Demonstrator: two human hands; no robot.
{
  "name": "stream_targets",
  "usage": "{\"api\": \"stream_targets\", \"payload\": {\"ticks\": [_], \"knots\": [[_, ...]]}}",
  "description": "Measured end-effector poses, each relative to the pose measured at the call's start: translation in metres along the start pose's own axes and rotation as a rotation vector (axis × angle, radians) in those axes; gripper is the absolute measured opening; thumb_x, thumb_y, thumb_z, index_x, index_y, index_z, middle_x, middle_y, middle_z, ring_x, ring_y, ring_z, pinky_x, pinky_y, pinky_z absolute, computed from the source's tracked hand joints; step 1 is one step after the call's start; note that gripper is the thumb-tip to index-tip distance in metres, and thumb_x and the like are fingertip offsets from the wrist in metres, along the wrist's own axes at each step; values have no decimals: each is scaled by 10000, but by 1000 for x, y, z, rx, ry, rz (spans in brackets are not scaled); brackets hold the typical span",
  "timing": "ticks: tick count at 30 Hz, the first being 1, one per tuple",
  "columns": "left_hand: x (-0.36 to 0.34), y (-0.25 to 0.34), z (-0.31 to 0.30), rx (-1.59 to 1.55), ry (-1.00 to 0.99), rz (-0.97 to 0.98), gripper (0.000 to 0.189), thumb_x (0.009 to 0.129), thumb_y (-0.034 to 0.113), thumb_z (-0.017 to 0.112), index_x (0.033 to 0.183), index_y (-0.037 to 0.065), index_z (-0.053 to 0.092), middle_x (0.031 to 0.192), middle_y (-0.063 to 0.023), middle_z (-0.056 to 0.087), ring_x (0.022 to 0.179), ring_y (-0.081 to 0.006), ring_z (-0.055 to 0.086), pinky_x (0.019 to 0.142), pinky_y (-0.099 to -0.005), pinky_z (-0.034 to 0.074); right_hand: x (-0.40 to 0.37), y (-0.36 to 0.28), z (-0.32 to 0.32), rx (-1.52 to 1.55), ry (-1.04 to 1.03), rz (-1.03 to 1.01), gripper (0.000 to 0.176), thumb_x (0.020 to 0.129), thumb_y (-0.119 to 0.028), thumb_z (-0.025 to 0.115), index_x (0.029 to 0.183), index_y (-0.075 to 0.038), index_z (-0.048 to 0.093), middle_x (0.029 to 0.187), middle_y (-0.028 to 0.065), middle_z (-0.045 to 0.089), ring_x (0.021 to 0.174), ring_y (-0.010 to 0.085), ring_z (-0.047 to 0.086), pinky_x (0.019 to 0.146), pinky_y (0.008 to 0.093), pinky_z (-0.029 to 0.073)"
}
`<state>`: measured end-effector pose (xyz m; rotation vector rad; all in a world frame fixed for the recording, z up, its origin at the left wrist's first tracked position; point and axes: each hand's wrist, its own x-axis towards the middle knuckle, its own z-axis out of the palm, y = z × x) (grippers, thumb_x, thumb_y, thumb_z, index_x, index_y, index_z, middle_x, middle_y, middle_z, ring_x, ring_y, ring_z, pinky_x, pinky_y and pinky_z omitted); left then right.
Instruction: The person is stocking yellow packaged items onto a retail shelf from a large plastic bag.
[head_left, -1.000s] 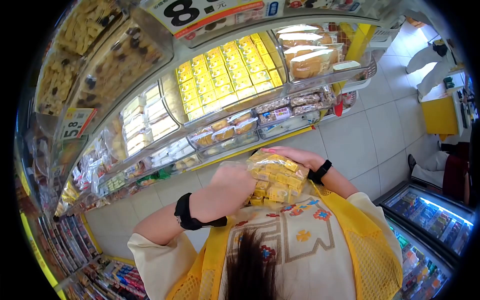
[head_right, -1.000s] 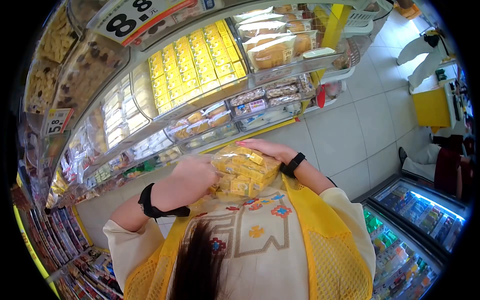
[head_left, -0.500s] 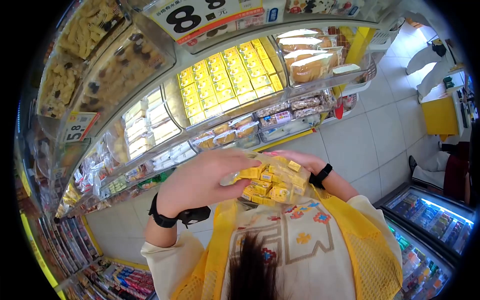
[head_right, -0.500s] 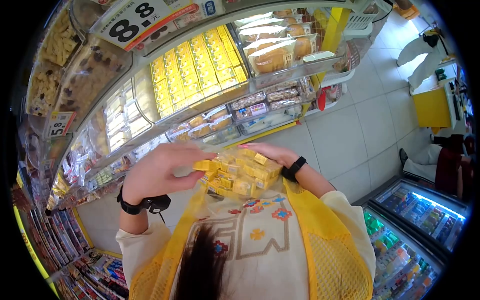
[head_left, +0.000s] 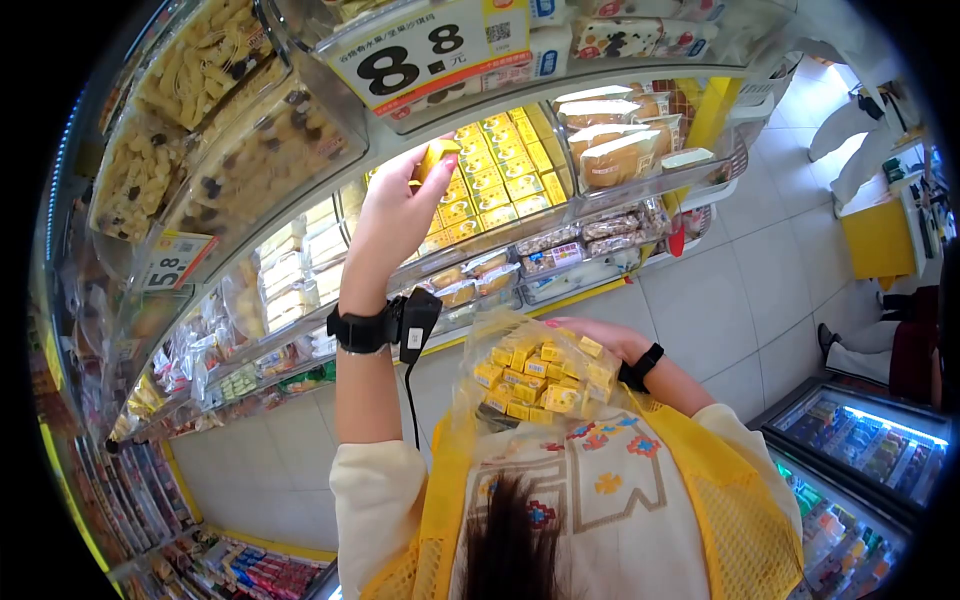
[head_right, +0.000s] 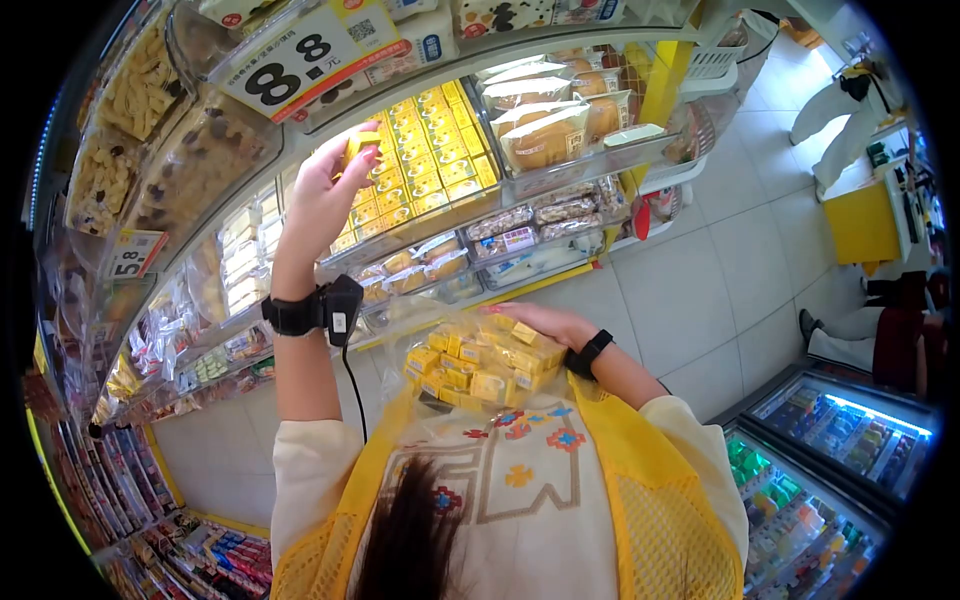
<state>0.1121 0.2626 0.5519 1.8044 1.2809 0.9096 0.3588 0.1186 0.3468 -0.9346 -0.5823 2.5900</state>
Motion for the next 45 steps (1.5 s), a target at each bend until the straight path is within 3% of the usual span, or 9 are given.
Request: {"api": "stream_targets", "payload": {"ticks": [2, 6, 9, 10, 35, 38, 40, 43, 45], "knots": [[15, -5, -2, 62, -78, -236, 367, 990, 260, 517, 1223, -16, 585, 1013, -53, 663, 897, -91, 602, 796, -257, 498, -2, -2, 1, -16, 42, 10, 495, 982, -312, 523, 1373, -16, 457, 1336, 69, 532, 1176, 131, 538, 977, 277, 457], [75, -50, -12, 248, -163, -202, 517, 981, 492, 421, 1237, 79, 597, 1139, -67, 641, 1101, -179, 558, 967, -363, 429, -3, 0, 1, -21, 49, 8, 493, 984, -308, 517, 1375, -15, 455, 1336, 66, 532, 1181, 132, 533, 988, 275, 447], [124, -145, -6, -324, 249, 40, 516, 960, 481, 468, 1311, 111, 547, 1318, -121, 557, 1254, -218, 470, 1067, -385, 344, -3, 3, -2, -13, 32, -1, 494, 986, -313, 511, 1378, -18, 454, 1340, 61, 527, 1176, 134, 533, 989, 277, 445], [116, -146, -19, 212, 102, 40, 535, 967, 452, 464, 1383, 117, 476, 1441, -142, 444, 1355, -237, 372, 1106, -390, 305, -2, 6, -4, -23, 30, -16, 494, 985, -318, 512, 1377, -22, 456, 1339, 61, 526, 1171, 131, 534, 985, 275, 447], [119, -56, 31, 692, -97, 102, 530, 973, 415, 465, 1387, 84, 467, 1434, -144, 451, 1350, -268, 376, 1105, -405, 308, -11, 7, -7, -43, 85, -92, 543, 967, -351, 546, 1389, -26, 441, 1336, 71, 523, 1157, 129, 537, 973, 270, 451], [67, -15, 30, 297, -47, -51, 465, 988, 335, 432, 1334, 32, 500, 1385, -157, 492, 1278, -331, 449, 1062, -415, 364, -10, 6, -6, -38, 44, -77, 544, 967, -347, 546, 1392, -25, 437, 1341, 72, 519, 1153, 131, 541, 971, 271, 454], [42, -6, 27, -1034, -255, -212, 364, 987, 252, 406, 1190, -3, 568, 1278, -149, 560, 1162, -327, 532, 998, -422, 419, -7, 6, -4, -45, 45, -62, 540, 968, -344, 545, 1390, -25, 441, 1343, 70, 518, 1158, 132, 537, 975, 271, 451], [11, -4, 29, -1831, -379, -273, 293, 986, 207, 388, 1056, 9, 591, 1163, -125, 604, 1064, -287, 566, 929, -409, 449, -3, 5, -2, -75, 55, -38, 533, 967, -338, 545, 1388, -25, 448, 1352, 66, 513, 1174, 133, 526, 984, 271, 443], [-1, -7, 27, -1854, -210, -312, 206, 970, 189, 415, 954, 45, 562, 1032, -91, 610, 951, -235, 567, 863, -410, 453, -2, 4, -1, -101, 60, -24, 530, 967, -335, 546, 1386, -24, 452, 1359, 64, 509, 1184, 133, 519, 990, 270, 438]]}}
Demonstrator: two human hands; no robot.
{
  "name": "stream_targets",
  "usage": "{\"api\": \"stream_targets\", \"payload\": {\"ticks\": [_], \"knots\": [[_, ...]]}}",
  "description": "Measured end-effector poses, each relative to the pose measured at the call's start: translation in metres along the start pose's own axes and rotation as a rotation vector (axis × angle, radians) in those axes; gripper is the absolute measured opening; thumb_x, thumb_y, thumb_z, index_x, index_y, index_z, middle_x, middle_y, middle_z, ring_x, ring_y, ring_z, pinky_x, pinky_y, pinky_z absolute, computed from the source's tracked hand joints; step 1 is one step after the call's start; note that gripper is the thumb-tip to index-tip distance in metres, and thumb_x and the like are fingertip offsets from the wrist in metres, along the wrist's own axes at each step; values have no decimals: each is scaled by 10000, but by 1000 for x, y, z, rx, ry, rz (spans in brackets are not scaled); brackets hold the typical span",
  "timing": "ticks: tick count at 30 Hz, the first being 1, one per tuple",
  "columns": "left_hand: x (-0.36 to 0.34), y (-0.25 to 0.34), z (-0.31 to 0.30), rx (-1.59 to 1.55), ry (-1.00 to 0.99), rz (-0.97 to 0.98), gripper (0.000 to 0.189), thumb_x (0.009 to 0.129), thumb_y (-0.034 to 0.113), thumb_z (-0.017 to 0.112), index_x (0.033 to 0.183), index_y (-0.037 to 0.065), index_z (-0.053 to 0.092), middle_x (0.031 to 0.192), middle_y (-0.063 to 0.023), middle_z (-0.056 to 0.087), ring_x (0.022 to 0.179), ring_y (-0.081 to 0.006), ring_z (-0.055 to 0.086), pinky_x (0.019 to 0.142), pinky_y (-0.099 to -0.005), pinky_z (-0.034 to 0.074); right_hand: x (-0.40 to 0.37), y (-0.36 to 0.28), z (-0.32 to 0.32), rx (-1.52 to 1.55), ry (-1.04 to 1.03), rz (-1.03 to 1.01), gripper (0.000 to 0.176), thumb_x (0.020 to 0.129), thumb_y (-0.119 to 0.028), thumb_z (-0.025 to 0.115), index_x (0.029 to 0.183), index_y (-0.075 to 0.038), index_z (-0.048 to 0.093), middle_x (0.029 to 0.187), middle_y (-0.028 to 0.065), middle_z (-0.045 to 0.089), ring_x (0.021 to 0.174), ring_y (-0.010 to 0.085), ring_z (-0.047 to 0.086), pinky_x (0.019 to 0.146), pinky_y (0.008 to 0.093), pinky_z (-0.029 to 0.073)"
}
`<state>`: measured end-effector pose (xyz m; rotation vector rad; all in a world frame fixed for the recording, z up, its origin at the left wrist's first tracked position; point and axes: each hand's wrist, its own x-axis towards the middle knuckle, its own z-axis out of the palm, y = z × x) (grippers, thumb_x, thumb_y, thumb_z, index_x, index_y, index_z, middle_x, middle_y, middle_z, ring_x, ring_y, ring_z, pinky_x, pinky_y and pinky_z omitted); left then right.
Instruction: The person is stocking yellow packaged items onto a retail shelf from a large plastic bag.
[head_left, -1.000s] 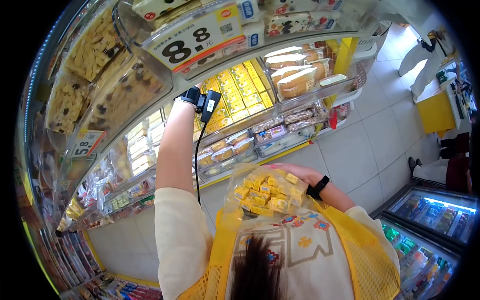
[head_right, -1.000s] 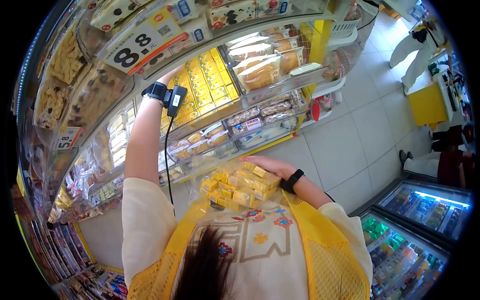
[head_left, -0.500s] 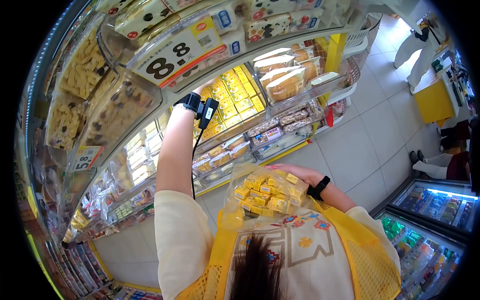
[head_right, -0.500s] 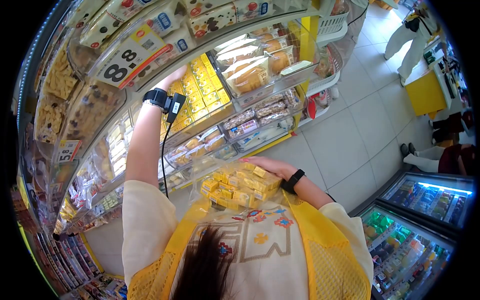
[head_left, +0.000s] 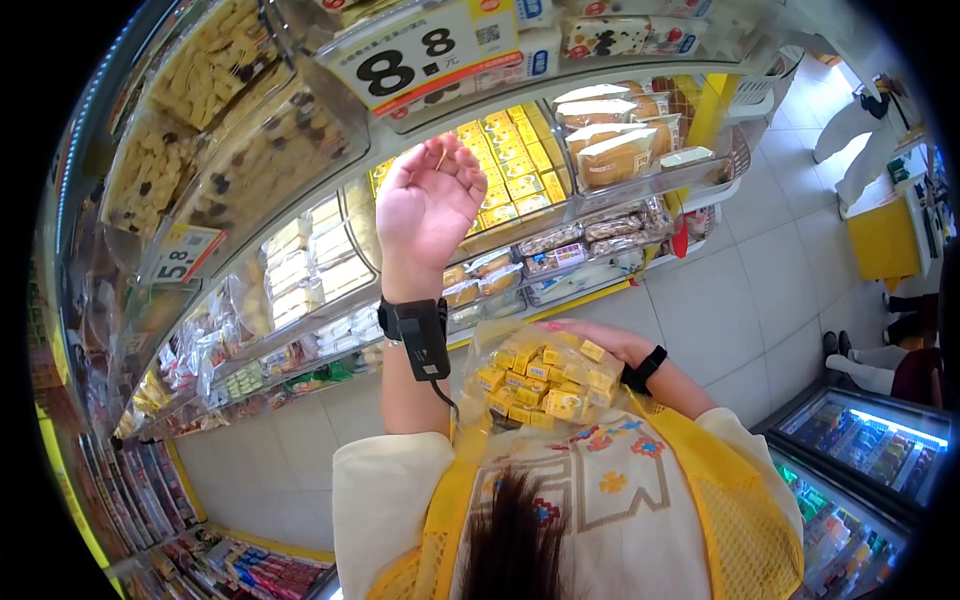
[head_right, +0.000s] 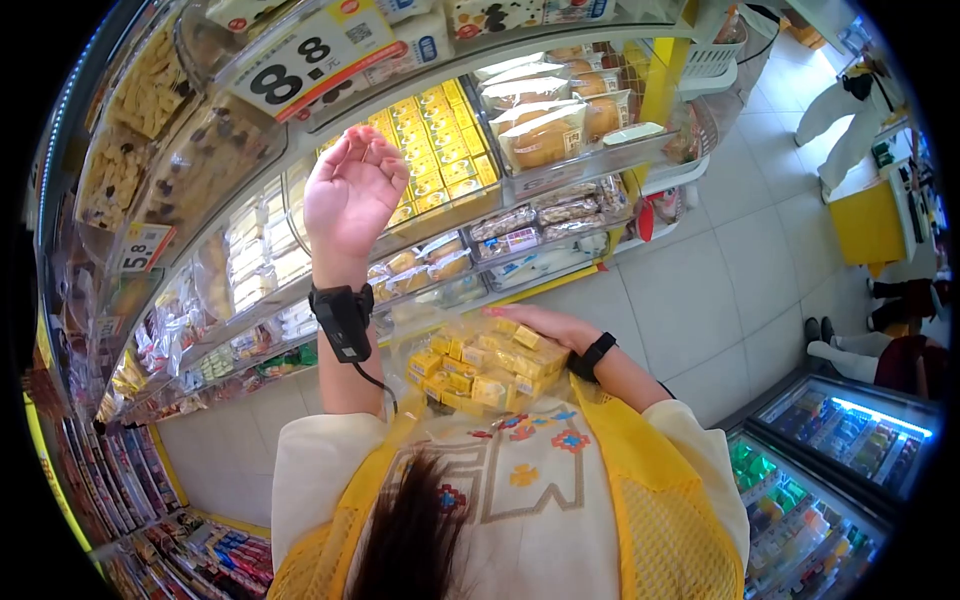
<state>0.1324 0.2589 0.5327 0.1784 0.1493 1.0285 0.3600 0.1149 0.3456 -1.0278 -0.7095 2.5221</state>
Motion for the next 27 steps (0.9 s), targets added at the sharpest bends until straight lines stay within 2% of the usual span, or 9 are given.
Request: {"api": "stream_targets", "payload": {"ticks": [3, 11, 14, 17, 19, 21, 22, 24, 27], "knots": [[-11, 4, -14, -71, 83, 176, 178, 965, 181, 429, 925, 99, 581, 924, -16, 593, 851, -170, 533, 772, -327, 412, 1, -1, 1, -58, -4, 2, 526, 966, -333, 546, 1383, -24, 459, 1375, 61, 499, 1201, 132, 506, 997, 269, 430], [-26, 2, -10, -186, -11, 297, 175, 957, 157, 429, 900, 94, 583, 885, -14, 558, 818, -160, 494, 771, -309, 390, 1, 1, 3, -3, -29, 33, 535, 967, -356, 547, 1376, -22, 464, 1349, 63, 519, 1173, 127, 526, 984, 271, 444], [-37, -7, 4, 39, 39, 293, 178, 961, 162, 433, 874, 84, 567, 868, -21, 544, 825, -159, 492, 749, -297, 388, -6, -2, 8, 79, -41, 32, 530, 966, -356, 550, 1366, -19, 469, 1323, 60, 534, 1147, 120, 541, 964, 271, 461], [-61, -18, 19, 472, -71, 67, 245, 958, 190, 421, 825, 30, 550, 773, -90, 546, 644, -182, 506, 618, -270, 429, -4, 4, 2, 84, -21, 21, 525, 966, -357, 549, 1360, -19, 473, 1299, 59, 549, 1123, 118, 555, 947, 272, 472], [-79, -17, 27, 679, -219, -196, 238, 951, 168, 452, 817, 15, 574, 751, -94, 586, 607, -183, 567, 563, -257, 459, -2, 10, -3, 100, -29, 6, 520, 967, -354, 547, 1357, -19, 474, 1291, 57, 554, 1114, 118, 560, 941, 273, 475], [-103, -21, 54, 1144, -117, -479, 190, 930, 124, 504, 833, -7, 603, 771, -94, 641, 646, -188, 639, 551, -257, 495, 0, 13, -5, 114, -41, -9, 515, 968, -352, 544, 1355, -19, 476, 1282, 54, 559, 1106, 117, 565, 936, 274, 479], [-108, -26, 59, 1244, -181, -589, 132, 901, 80, 541, 896, -21, 627, 830, -115, 686, 732, -237, 677, 631, -292, 525, 0, 13, -6, 104, -51, -16, 508, 971, -347, 540, 1354, -20, 477, 1280, 55, 560, 1100, 117, 568, 931, 274, 482], [-111, -42, 65, 1778, -481, -499, 141, 892, 64, 535, 979, -7, 621, 902, -139, 671, 816, -313, 654, 716, -357, 525, 1, 13, -6, 97, -59, -19, 501, 973, -342, 536, 1354, -21, 477, 1277, 55, 562, 1094, 117, 571, 927, 275, 484], [-117, -64, 57, 2010, -522, -414, 200, 892, 77, 547, 1078, 19, 594, 1022, -155, 625, 970, -355, 595, 835, -401, 488, 4, 11, -5, 21, -35, -32, 503, 975, -339, 533, 1363, -26, 469, 1294, 56, 551, 1110, 114, 563, 938, 271, 477]]}}
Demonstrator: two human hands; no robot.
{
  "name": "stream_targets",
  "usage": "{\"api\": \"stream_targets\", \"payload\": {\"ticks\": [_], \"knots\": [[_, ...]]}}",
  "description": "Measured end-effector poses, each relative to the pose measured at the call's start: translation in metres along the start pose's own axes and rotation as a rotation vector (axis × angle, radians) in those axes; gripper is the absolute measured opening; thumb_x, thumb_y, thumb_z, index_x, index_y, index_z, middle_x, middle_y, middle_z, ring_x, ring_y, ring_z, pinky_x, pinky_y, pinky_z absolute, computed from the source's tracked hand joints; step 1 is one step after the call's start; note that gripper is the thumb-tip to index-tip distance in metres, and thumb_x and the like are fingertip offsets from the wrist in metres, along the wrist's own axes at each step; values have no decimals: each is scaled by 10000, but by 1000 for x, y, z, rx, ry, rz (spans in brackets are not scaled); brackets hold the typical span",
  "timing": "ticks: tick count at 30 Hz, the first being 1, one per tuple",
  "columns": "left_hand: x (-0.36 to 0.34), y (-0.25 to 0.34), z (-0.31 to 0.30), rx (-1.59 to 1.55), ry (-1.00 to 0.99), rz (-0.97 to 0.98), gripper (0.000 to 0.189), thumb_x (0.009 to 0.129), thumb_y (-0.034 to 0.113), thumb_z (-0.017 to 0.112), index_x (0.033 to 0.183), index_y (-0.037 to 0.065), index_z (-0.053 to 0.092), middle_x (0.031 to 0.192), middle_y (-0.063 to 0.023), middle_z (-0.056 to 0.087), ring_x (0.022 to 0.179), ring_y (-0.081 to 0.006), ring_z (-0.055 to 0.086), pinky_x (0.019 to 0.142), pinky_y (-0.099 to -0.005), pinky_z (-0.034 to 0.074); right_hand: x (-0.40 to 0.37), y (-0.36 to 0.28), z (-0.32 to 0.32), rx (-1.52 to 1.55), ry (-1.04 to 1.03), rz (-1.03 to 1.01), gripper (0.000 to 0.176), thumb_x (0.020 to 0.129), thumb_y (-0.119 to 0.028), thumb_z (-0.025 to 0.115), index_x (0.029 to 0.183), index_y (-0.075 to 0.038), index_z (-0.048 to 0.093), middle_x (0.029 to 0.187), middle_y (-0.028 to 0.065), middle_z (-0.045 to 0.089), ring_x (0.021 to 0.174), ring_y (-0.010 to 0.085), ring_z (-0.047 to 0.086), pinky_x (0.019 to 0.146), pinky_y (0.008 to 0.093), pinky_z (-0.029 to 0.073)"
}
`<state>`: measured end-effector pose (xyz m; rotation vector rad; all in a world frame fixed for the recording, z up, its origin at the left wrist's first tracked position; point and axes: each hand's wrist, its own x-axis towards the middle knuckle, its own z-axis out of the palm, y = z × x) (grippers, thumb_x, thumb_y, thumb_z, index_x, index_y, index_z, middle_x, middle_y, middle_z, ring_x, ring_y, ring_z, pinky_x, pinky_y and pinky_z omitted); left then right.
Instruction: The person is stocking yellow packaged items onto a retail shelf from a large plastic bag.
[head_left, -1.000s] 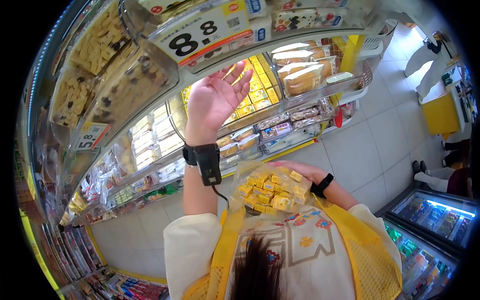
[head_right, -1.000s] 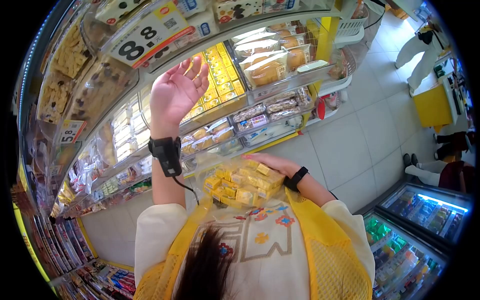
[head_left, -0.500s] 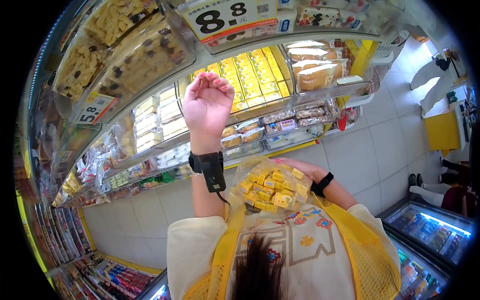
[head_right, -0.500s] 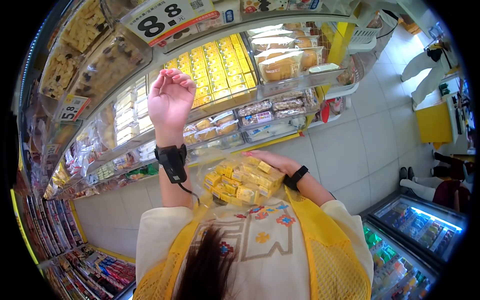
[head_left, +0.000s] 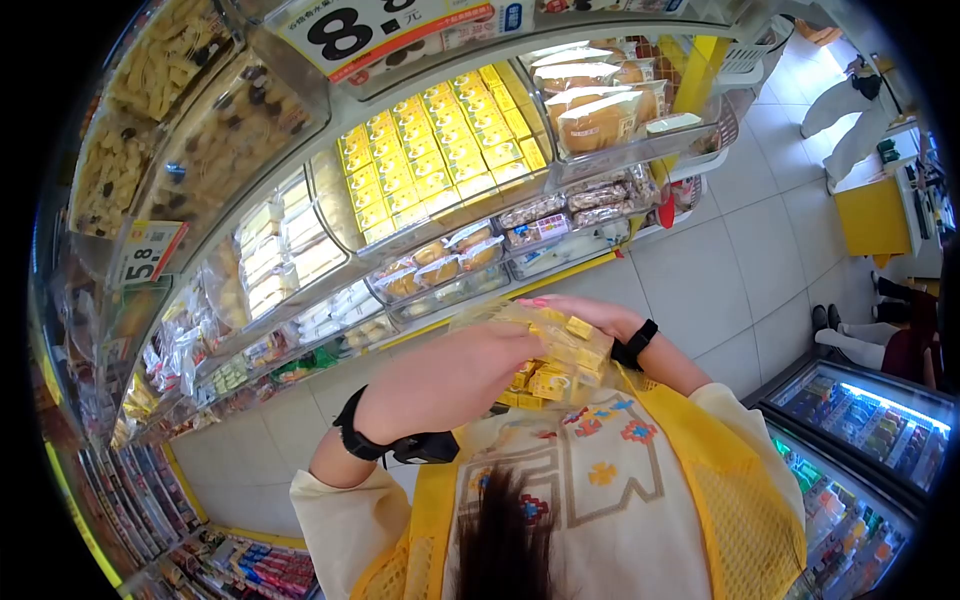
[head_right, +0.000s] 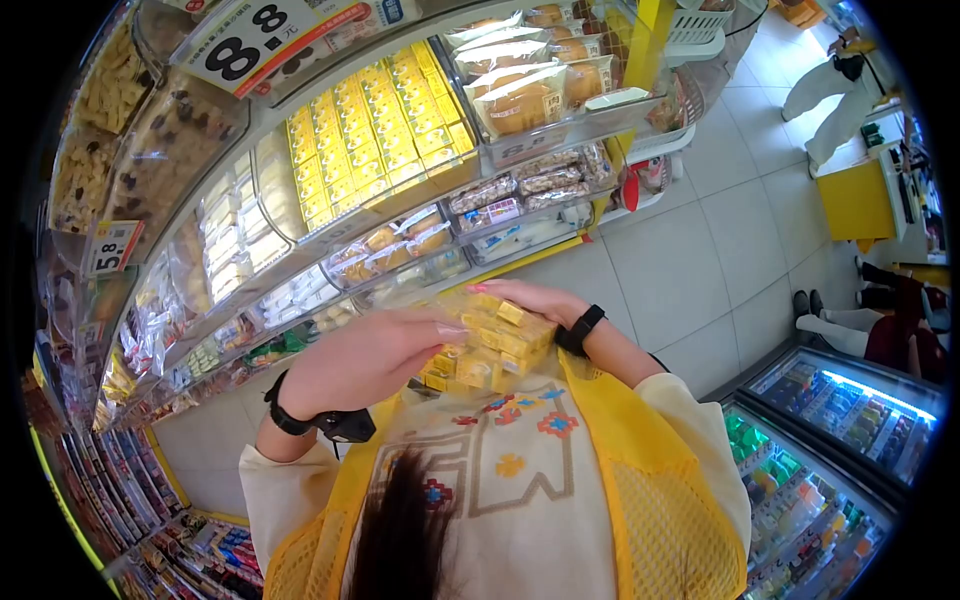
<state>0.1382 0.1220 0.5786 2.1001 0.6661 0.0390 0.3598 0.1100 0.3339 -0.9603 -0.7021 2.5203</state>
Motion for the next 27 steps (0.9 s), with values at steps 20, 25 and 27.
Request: {"api": "stream_targets", "payload": {"ticks": [20, 25, 27], "knots": [[10, -8, -5, -62, -112, 103, 403, 769, 106, 702, 1164, 108, 623, 1010, -118, 617, 956, -314, 572, 834, -384, 471, 0, 4, 0, 19, -16, 18, 499, 987, -323, 513, 1376, -16, 451, 1330, 71, 536, 1156, 129, 543, 980, 270, 443], [-8, 6, -52, -190, -133, 7, 523, 767, 62, 680, 1279, 127, 595, 854, -92, 615, 722, -226, 597, 661, -308, 497, -1, 2, 1, 88, -29, 34, 482, 987, -314, 518, 1367, -22, 463, 1313, 67, 550, 1136, 123, 558, 942, 268, 473], [-19, 0, -64, -199, -53, 114, 588, 743, 7, 654, 1316, 113, 573, 787, -69, 589, 648, -157, 565, 602, -254, 480, -1, 3, 1, 109, -13, 30, 478, 987, -312, 521, 1364, -24, 467, 1304, 67, 557, 1122, 121, 568, 926, 268, 485]]}}
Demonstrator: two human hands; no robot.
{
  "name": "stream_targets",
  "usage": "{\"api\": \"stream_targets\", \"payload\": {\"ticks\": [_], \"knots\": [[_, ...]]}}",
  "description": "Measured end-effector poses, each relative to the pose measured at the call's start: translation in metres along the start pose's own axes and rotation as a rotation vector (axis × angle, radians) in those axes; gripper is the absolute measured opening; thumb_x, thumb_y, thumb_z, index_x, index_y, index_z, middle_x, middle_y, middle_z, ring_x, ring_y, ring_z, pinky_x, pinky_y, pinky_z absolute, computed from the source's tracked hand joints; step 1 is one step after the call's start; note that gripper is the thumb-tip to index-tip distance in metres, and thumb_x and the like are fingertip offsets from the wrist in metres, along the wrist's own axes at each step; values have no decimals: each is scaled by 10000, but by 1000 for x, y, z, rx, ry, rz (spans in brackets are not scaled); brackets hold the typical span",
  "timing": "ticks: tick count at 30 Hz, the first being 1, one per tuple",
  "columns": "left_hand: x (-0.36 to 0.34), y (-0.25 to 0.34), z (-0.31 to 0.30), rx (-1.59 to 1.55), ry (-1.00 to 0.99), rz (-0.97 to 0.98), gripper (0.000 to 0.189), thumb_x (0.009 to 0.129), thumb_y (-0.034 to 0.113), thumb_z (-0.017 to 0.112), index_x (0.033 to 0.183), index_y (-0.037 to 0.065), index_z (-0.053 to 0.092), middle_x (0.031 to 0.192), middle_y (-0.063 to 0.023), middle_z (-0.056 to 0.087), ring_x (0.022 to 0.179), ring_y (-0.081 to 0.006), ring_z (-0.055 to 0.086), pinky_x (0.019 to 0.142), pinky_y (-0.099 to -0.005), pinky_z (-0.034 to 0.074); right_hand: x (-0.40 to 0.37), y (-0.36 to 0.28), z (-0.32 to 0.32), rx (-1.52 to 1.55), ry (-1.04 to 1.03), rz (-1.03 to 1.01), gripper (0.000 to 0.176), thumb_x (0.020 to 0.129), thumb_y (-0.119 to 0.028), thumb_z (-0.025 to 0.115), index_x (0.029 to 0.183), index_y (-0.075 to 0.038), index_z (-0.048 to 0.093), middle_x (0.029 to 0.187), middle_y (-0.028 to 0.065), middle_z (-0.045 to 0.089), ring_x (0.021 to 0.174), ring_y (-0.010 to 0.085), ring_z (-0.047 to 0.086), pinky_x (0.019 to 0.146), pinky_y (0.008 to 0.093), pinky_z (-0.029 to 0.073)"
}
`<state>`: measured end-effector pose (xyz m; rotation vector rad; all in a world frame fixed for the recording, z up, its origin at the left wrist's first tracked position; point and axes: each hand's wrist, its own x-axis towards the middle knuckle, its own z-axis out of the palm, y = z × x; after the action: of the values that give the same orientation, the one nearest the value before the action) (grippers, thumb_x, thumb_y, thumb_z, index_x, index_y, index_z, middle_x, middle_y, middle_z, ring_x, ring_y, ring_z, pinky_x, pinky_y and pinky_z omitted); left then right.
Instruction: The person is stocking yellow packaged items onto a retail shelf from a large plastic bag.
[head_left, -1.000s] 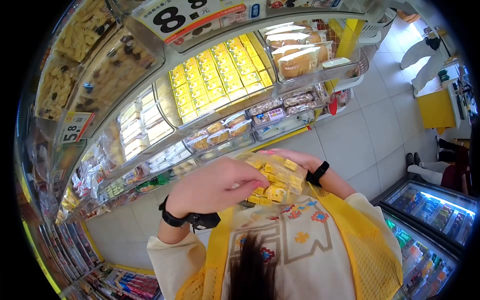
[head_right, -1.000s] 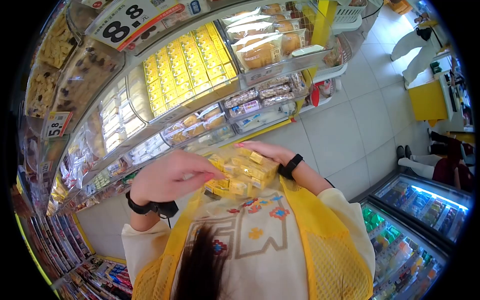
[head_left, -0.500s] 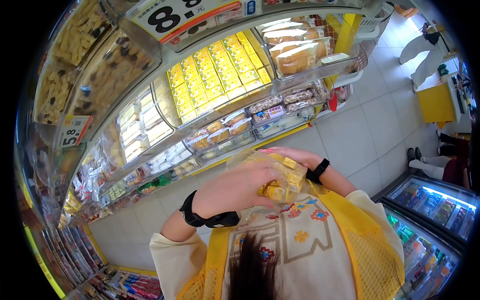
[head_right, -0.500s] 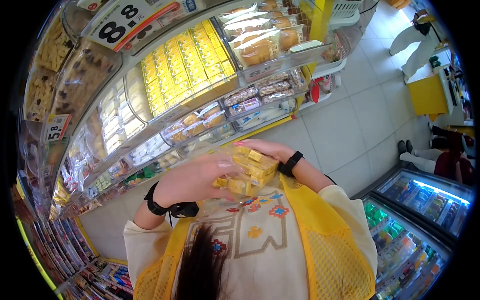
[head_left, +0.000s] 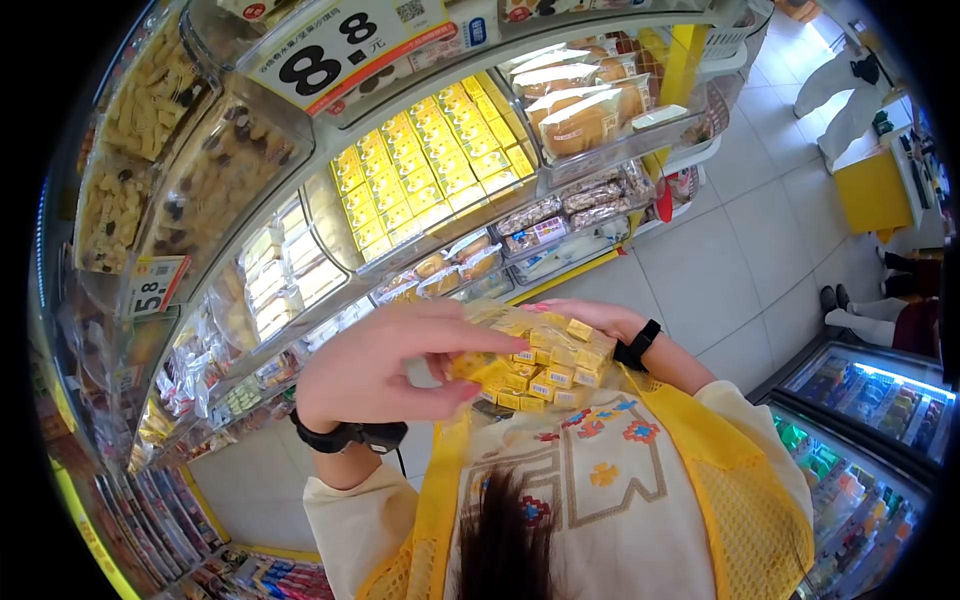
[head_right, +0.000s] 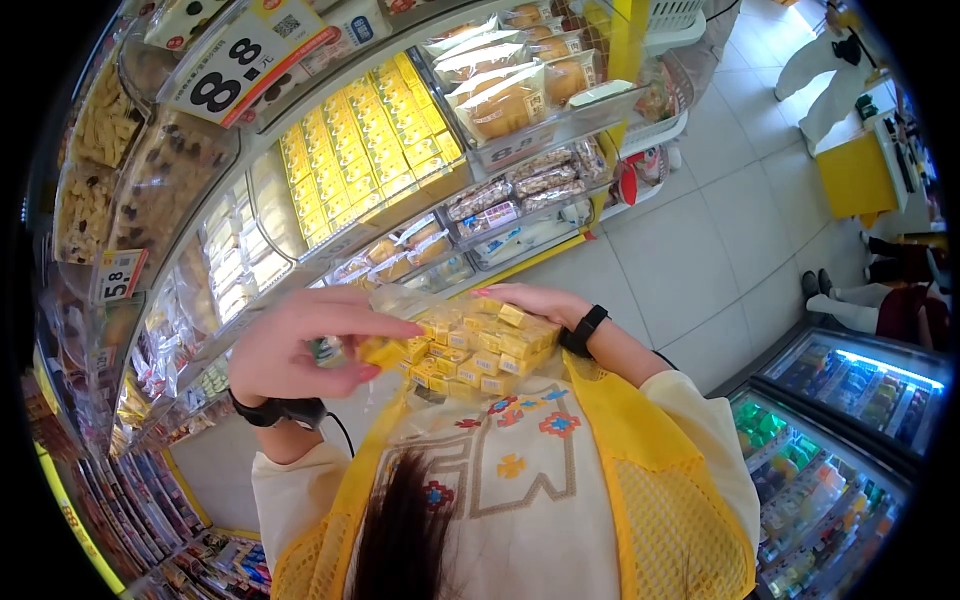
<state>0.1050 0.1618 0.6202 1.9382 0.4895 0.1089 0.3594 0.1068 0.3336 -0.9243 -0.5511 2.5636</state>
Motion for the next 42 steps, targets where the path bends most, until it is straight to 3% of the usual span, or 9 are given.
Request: {"api": "stream_targets", "payload": {"ticks": [2, 4, 7, 10, 14, 17, 24, 29, 42], "knots": [[-7, -4, -10, 31, 8, -1, 535, 737, -23, 635, 1265, 57, 593, 871, -70, 595, 702, -145, 600, 611, -242, 490, 2, 0, -1, 4, -2, 14, 478, 986, -314, 524, 1363, -25, 467, 1289, 62, 570, 1097, 114, 584, 910, 266, 496], [-10, -17, -10, -136, 402, -121, 429, 784, -20, 668, 1200, 60, 599, 1016, -72, 576, 746, -107, 597, 654, -235, 528, -1, -6, 6, -17, -9, 5, 478, 987, -313, 525, 1363, -25, 467, 1280, 59, 577, 1094, 111, 586, 909, 263, 497], [8, -36, -22, -245, 700, -192, 329, 887, -17, 611, 1191, -10, 485, 1147, -66, 510, 843, -115, 636, 715, -232, 551, 2, -7, 3, -32, -16, 8, 474, 988, -312, 524, 1363, -27, 467, 1274, 56, 583, 1096, 108, 587, 911, 261, 497], [29, -58, -40, -238, 816, -148, 306, 912, 24, 596, 1189, -30, 477, 1102, -101, 511, 871, -139, 658, 743, -243, 568, 4, -7, 3, -26, -16, 18, 467, 989, -311, 523, 1358, -31, 473, 1278, 54, 581, 1101, 108, 585, 912, 261, 497], [62, -69, -71, -220, 695, -264, 358, 941, 101, 578, 1265, -4, 467, 1181, -163, 514, 873, -152, 668, 779, -256, 554, 6, -7, 1, -19, -18, 31, 456, 988, -309, 523, 1354, -41, 481, 1282, 53, 581, 1100, 108, 585, 911, 262, 497], [90, -89, -91, -271, 771, -434, 350, 990, 236, 524, 1248, -1, 515, 1116, -94, 561, 937, -171, 664, 826, -267, 541, 2, -10, 1, -36, -10, 14, 459, 989, -309, 519, 1362, -46, 477, 1278, 53, 583, 1098, 111, 587, 913, 265, 497], [115, -265, -181, 273, 878, -356, 473, 1007, 377, 453, 1276, -2, 537, 1072, -68, 650, 971, -130, 646, 868, -278, 490, -15, -9, 2, -27, 56, -44, 475, 983, -330, 526, 1366, -54, 474, 1293, 56, 571, 1115, 115, 574, 931, 275, 486], [123, -256, -187, 647, 898, -500, 476, 1003, 378, 445, 1277, 0, 535, 1099, -101, 643, 999, -177, 635, 886, -308, 482, -23, -10, -6, -22, 80, -97, 487, 983, -342, 524, 1369, -49, 470, 1311, 50, 557, 1129, 111, 559, 946, 272, 472], [157, -213, -179, 1044, 723, -615, 484, 992, 379, 423, 1281, 6, 532, 1168, -186, 623, 1074, -300, 608, 932, -386, 463, -38, -10, -11, 33, 137, -160, 502, 976, -358, 539, 1354, -33, 483, 1307, 55, 562, 1134, 109, 557, 951, 270, 466]]}}
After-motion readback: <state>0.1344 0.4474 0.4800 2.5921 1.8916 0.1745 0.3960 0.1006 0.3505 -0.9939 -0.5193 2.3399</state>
